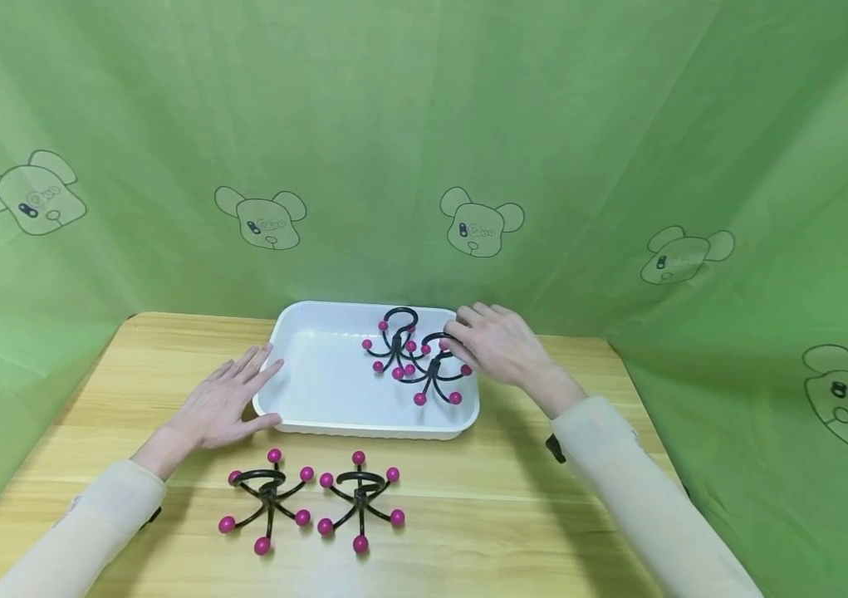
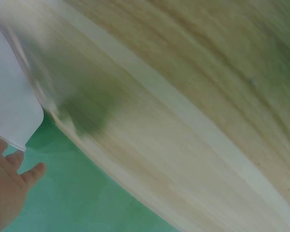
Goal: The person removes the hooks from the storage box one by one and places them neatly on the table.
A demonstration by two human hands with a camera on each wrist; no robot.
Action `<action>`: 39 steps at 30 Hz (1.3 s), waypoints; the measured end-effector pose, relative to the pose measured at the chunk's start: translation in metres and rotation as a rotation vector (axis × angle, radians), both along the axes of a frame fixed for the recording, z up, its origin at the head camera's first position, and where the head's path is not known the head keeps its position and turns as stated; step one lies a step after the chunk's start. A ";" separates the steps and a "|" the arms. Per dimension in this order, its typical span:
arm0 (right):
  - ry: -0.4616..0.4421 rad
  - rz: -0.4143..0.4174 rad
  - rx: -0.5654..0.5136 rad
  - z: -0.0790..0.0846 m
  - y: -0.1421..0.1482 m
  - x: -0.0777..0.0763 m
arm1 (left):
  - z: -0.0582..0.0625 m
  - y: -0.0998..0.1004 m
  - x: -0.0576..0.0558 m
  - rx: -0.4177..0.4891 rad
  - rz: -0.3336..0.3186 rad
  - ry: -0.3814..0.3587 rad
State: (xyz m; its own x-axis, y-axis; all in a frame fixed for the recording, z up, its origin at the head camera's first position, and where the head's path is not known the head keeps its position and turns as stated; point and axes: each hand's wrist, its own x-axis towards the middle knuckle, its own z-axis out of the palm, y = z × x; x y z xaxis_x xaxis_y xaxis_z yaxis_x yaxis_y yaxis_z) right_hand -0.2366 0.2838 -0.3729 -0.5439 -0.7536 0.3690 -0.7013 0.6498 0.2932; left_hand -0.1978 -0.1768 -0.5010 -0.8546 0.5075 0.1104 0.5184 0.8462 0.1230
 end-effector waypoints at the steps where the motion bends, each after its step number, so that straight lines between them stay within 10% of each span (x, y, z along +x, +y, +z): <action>1: 0.000 0.004 -0.002 0.002 -0.001 0.003 | 0.000 0.000 0.000 0.001 0.001 -0.002; 39: 0.113 0.211 -0.058 0.015 0.004 0.101 | -0.001 0.000 0.000 0.005 0.004 0.007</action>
